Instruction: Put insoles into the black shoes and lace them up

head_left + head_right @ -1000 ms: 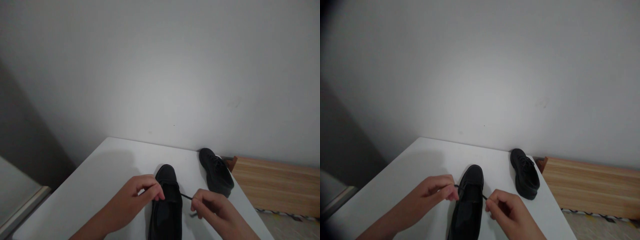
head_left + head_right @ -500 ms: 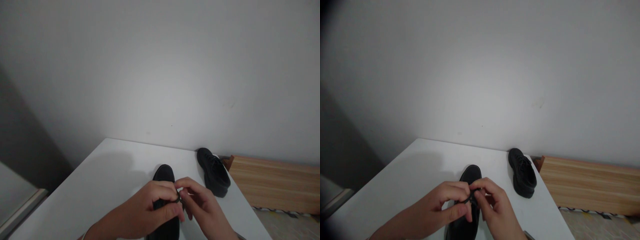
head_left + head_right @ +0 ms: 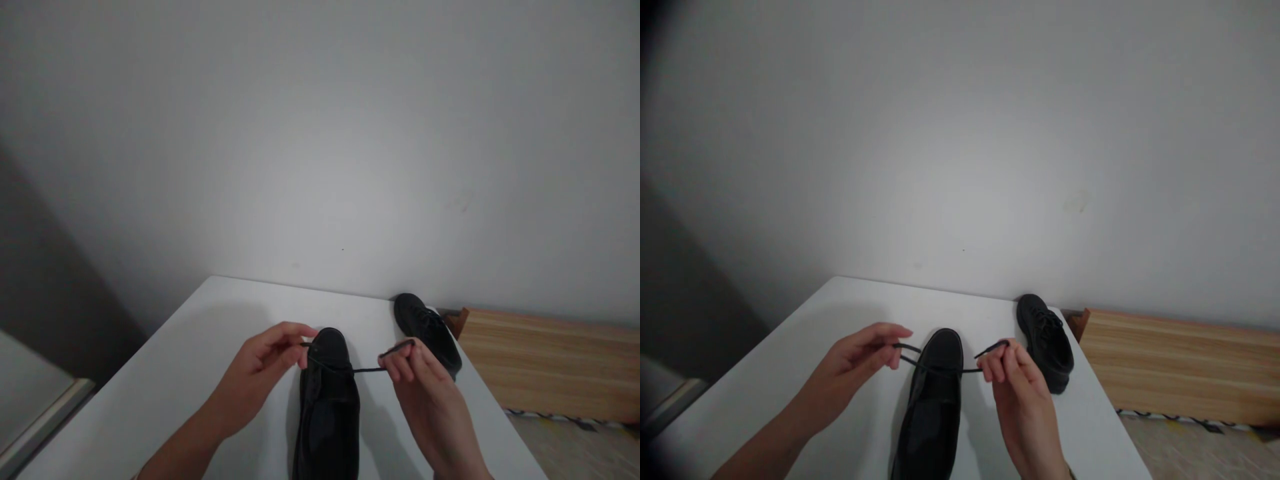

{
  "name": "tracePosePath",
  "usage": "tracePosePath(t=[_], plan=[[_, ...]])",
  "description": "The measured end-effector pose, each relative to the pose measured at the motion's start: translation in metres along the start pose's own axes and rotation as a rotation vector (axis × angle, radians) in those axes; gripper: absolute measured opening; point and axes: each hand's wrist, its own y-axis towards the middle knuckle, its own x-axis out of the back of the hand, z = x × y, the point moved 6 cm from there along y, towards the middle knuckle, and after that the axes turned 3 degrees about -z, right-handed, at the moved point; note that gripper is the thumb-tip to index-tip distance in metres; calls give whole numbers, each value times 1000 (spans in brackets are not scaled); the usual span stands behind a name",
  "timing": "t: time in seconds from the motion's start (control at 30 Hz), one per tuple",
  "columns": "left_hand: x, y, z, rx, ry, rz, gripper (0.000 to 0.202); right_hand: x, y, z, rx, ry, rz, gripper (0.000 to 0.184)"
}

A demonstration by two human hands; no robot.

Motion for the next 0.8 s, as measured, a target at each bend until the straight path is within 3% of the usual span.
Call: tracePosePath(t=[0.13, 0.37, 0.53, 0.67, 0.8], plan=[[25, -1, 23, 48, -50, -158, 35, 10, 2, -1, -37, 153, -58, 27], [59, -18, 59, 173, -208, -428, 45, 47, 9, -17, -48, 120, -161, 26], [69, -30, 83, 289, -402, -478, 45, 62, 8, -20, -43, 88, -192, 24], [83, -30, 90, 314, -566, -535, 45, 70, 5, -13, 12, 29, -227, 26], [97, -24, 91, 291, -649, -559, 35, 79, 3, -13, 70, -241, -208, 29]])
